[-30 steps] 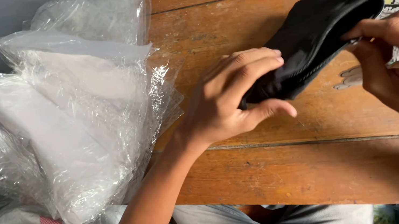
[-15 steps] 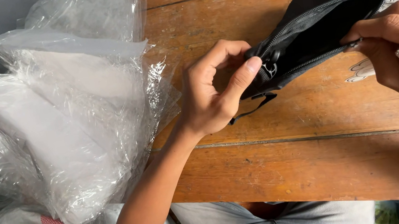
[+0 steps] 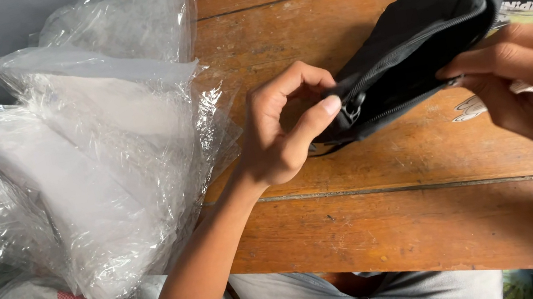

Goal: The person attaches a strap to a black pouch using a metal clasp. They then attach a decorative keychain to the pouch's zipper. Finally, they use a brush to clean the pouch and a feather duster to clean the table surface.

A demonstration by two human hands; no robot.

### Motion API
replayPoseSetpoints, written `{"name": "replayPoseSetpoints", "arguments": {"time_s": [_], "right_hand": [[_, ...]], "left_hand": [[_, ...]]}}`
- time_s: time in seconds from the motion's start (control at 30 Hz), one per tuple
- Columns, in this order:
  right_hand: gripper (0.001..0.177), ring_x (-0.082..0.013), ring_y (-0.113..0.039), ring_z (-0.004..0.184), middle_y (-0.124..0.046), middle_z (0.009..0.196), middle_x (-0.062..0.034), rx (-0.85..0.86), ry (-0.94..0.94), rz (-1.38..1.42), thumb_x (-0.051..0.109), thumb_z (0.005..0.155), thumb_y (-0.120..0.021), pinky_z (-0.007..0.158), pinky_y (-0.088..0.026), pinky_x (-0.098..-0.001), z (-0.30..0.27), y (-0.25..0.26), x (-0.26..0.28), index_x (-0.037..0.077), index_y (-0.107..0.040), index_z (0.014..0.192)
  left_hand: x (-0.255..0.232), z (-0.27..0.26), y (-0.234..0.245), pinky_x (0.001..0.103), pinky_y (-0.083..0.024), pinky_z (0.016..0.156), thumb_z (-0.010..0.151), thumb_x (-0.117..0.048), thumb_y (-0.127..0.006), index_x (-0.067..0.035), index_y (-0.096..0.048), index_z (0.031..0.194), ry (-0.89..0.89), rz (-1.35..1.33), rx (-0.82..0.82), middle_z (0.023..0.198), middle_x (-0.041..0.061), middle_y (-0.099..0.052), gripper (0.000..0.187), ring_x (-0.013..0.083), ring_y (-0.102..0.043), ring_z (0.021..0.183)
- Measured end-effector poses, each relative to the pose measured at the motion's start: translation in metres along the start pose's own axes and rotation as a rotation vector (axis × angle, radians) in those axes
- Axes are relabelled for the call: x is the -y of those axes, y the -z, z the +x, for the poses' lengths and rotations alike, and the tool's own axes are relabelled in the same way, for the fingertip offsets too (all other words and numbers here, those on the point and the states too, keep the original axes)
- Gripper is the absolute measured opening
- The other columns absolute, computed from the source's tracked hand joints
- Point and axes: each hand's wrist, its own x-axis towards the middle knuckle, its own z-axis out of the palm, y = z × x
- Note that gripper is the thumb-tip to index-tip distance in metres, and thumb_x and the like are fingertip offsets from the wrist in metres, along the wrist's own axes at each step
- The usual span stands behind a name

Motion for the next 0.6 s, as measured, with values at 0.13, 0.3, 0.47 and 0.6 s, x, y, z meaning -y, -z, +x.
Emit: {"name": "replayPoseSetpoints", "arguments": {"time_s": [0.13, 0.3, 0.47, 0.6], "right_hand": [[0.022, -0.0254, -0.057, 0.069, -0.067, 0.092, -0.0073, 0.072, 0.184, -0.130, -0.009, 0.102, -0.061, 0.063, -0.047, -0.0407, -0.001, -0.006, 0.014, 0.005, -0.074, 0.113], [0.023, -0.0261, -0.062, 0.073, -0.064, 0.097, -0.0119, 0.148, 0.526, -0.204, 0.005, 0.104, -0.048, 0.062, -0.049, -0.0379, -0.003, -0.029, 0.041, 0.001, -0.066, 0.119], [0.023, -0.0294, -0.067, 0.084, -0.069, 0.108, -0.0160, 0.199, 0.482, 0.068, 0.007, 0.104, -0.047, 0.075, -0.057, -0.0417, -0.001, -0.037, 0.050, -0.002, -0.066, 0.114], [0.025, -0.0253, -0.070, 0.080, -0.069, 0.095, -0.0129, 0.222, 0.273, 0.181, 0.007, 0.099, -0.054, 0.067, -0.057, -0.0389, 0.007, -0.012, 0.030, -0.006, -0.068, 0.115]], "left_hand": [[-0.013, 0.002, 0.009, 0.030, -0.051, 0.081, 0.101, -0.050, -0.042, -0.009, -0.059, 0.106, -0.016, 0.040, 0.128, 0.089, 0.008, -0.068, 0.045, 0.0156, -0.066, 0.086], [-0.031, 0.010, -0.004, 0.026, -0.053, 0.076, 0.091, -0.042, -0.061, -0.015, -0.061, 0.113, 0.078, 0.227, 0.053, 0.105, -0.001, -0.067, 0.034, 0.0109, -0.067, 0.097], [-0.004, 0.009, -0.026, 0.030, -0.056, 0.077, 0.084, -0.045, -0.077, -0.017, -0.065, 0.120, 0.045, 0.600, 0.237, 0.103, 0.000, -0.068, 0.047, 0.0164, -0.068, 0.080], [0.021, 0.006, -0.023, 0.031, -0.054, 0.066, 0.088, -0.017, -0.074, -0.012, -0.073, 0.104, 0.021, 0.601, 0.223, 0.074, -0.003, -0.074, 0.017, 0.0150, -0.069, 0.064]]}}
